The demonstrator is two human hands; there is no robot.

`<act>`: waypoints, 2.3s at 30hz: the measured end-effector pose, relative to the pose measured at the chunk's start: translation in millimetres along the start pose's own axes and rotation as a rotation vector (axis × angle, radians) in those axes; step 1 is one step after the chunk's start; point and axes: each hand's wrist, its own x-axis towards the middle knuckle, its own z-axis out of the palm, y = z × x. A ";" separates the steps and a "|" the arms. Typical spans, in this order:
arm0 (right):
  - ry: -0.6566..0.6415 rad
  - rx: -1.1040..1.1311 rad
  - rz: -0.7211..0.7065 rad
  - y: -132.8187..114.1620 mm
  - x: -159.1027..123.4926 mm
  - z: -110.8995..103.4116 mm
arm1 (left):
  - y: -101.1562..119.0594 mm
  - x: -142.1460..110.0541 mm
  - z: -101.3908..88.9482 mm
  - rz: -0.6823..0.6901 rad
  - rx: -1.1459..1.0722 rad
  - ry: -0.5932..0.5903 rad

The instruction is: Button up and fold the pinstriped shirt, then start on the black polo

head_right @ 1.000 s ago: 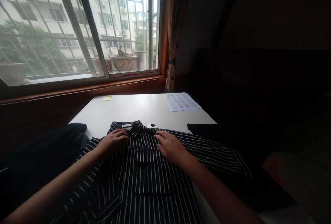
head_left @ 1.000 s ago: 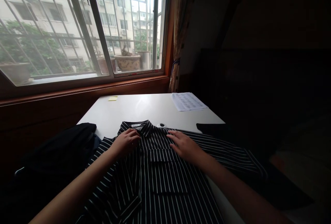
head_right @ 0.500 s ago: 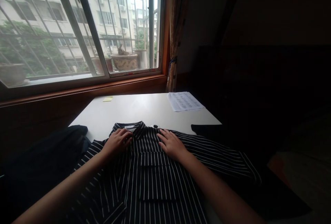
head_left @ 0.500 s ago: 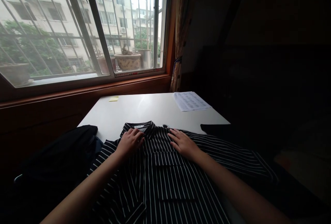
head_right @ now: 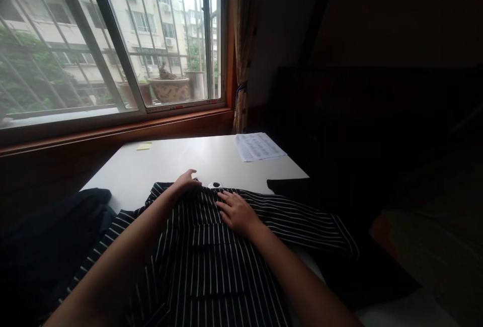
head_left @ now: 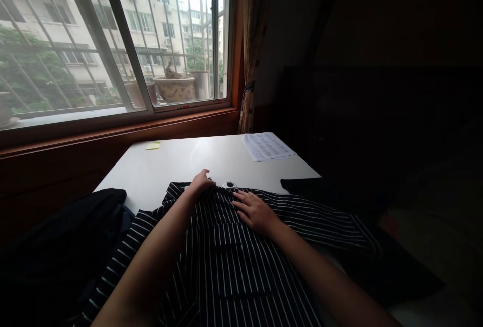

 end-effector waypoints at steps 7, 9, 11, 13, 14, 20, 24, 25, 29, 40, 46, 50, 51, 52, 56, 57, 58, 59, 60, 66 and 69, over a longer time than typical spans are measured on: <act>-0.146 0.008 0.129 -0.4 -0.1 -2.2 | -18.5 -6.4 6.8 0.083 -0.182 0.112; -0.181 0.010 0.167 1.7 -0.8 -3.6 | -23.0 -7.9 10.3 0.103 -0.185 0.136; -0.204 0.005 0.209 7.0 -2.2 -5.6 | -26.1 -8.5 11.5 0.127 -0.163 0.145; -0.226 -0.007 0.251 15.1 -4.1 -8.2 | -27.3 -9.6 11.4 0.156 -0.115 0.152; -0.236 -0.015 0.272 19.8 -5.1 -9.5 | -27.0 -10.8 11.6 0.174 -0.082 0.159; -0.237 -0.059 0.362 38.6 -11.9 -14.3 | -16.9 -33.2 22.3 0.349 0.179 0.259; -0.145 -0.098 0.378 40.1 -11.4 -17.5 | -8.4 -50.2 27.0 0.534 0.336 0.274; -0.122 -0.104 0.376 40.2 -8.9 -19.2 | -6.6 -52.8 26.8 0.589 0.369 0.253; -0.054 -0.099 0.339 39.1 11.6 -25.3 | -1.9 -58.4 24.4 0.776 0.470 0.148; -0.103 -0.015 0.185 23.4 36.9 10.7 | -25.6 -53.7 15.0 0.774 0.557 0.042; -0.171 -0.068 0.288 48.2 20.5 8.6 | -32.6 -58.2 11.3 0.734 0.565 0.018; -0.198 -0.116 0.356 61.1 6.0 -1.7 | -20.0 -69.0 -0.9 0.850 0.557 -0.036; -0.201 -0.127 0.370 63.3 2.5 -5.2 | -14.6 -71.7 -3.6 0.889 0.554 -0.057; -0.203 -0.137 0.383 65.3 -0.8 -9.0 | -8.4 -74.0 -5.1 0.926 0.551 -0.077; -0.199 -0.169 0.454 74.8 -9.4 -28.2 | 19.8 -77.6 12.0 0.997 0.531 -0.111; -0.201 -0.174 0.478 78.2 -10.4 -33.8 | 26.4 -77.3 22.5 0.990 0.526 -0.108; -0.208 -0.177 0.502 82.2 -11.1 -39.6 | 32.2 -76.7 34.6 0.977 0.522 -0.104; -0.223 -0.176 0.525 86.7 -11.7 -45.5 | 36.9 -76.2 47.6 0.958 0.519 -0.101; -0.246 -0.171 0.548 91.3 -12.3 -51.4 | 40.4 -75.7 60.6 0.932 0.518 -0.098; -0.443 -0.039 0.675 113.0 -16.6 -86.6 | 41.3 -74.9 104.5 0.794 0.513 -0.089; -0.514 0.116 0.677 117.3 -17.9 -106.8 | 38.4 -74.5 104.9 0.774 0.515 -0.104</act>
